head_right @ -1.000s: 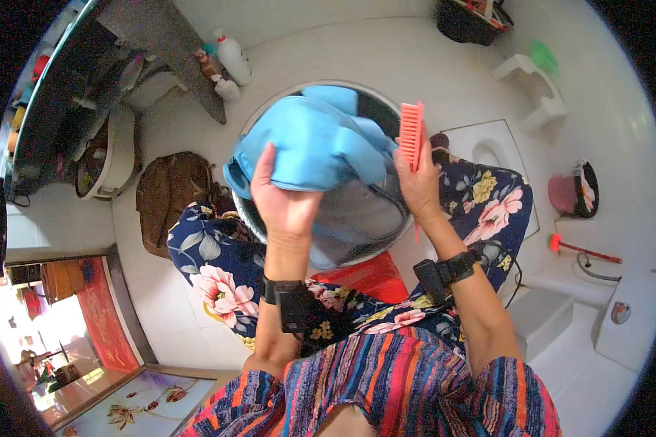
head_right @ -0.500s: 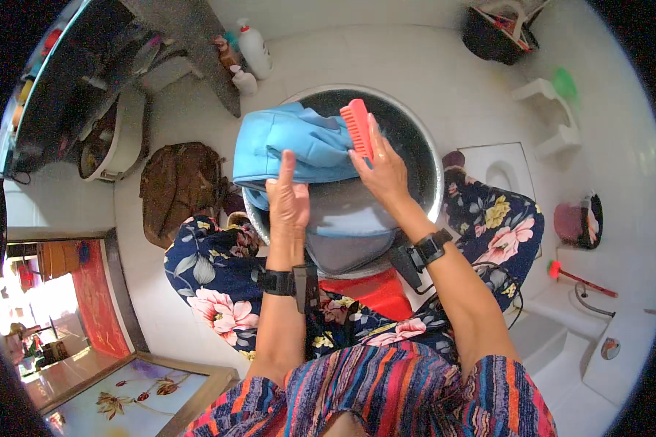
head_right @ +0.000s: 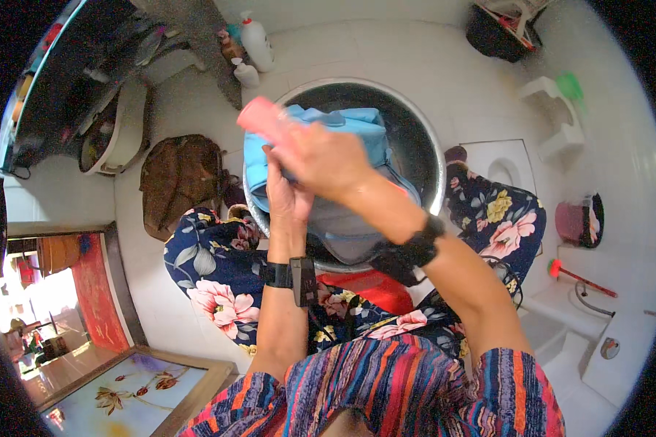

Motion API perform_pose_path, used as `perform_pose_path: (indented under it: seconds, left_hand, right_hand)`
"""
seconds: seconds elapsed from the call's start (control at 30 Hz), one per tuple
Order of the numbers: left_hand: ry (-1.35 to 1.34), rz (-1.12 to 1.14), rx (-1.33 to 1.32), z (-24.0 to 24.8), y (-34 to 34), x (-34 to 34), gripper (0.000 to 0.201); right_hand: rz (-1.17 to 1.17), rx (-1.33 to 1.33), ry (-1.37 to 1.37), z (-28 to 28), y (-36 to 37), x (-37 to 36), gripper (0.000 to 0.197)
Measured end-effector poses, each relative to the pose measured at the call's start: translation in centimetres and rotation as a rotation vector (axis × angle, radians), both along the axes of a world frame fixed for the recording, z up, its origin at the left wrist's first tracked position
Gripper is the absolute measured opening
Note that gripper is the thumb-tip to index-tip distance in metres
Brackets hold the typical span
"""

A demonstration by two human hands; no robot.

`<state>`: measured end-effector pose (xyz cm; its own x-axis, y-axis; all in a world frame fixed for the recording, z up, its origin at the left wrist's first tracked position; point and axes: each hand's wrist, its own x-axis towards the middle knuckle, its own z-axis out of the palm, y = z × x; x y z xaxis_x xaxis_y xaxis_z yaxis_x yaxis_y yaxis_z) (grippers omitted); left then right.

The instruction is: The person is hand-washing a blue backpack in a basin using a scrub brush.

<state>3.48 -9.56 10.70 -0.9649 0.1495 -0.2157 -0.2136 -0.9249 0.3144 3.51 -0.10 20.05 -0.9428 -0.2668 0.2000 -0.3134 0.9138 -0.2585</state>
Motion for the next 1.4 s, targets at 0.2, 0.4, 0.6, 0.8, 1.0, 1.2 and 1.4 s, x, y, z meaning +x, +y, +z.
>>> perform_pose_path:
  seconds: [0.2, 0.4, 0.6, 0.8, 1.0, 1.2, 1.4]
  left_hand:
    - [0.089, -0.007, 0.195, 1.7, -0.8, -0.3, 0.052]
    - [0.13, -0.006, 0.198, 3.1, 0.1, -0.7, 0.053]
    - [0.49, -0.229, 0.587, 1.1, -0.5, -0.9, 0.05]
    - [0.102, -0.011, 0.038, 1.7, 1.1, 0.3, 0.049]
    - [0.035, -0.085, 0.075, 1.0, 1.1, 1.3, 0.053]
    - [0.055, 0.043, 0.118, 0.4, 0.8, 1.3, 0.044]
    - [0.03, 0.034, 0.087, -0.7, 0.6, 1.2, 0.042]
  right_hand:
    - [-0.141, 0.056, -0.16, -5.2, 6.1, 2.3, 0.054]
    - [-0.371, -0.023, -0.021, -6.7, 12.8, 4.9, 0.056]
    - [-0.067, -0.083, 0.194, -3.2, -0.1, 2.1, 0.051]
    - [-0.33, 0.064, -0.145, -10.4, 10.6, 5.1, 0.059]
    - [-0.038, -0.12, 0.102, -1.2, 2.2, 2.2, 0.05]
    - [0.092, -0.041, -0.171, -3.7, 7.1, 1.6, 0.042]
    - [-0.094, 0.248, -0.171, -3.8, 14.0, 4.2, 0.057]
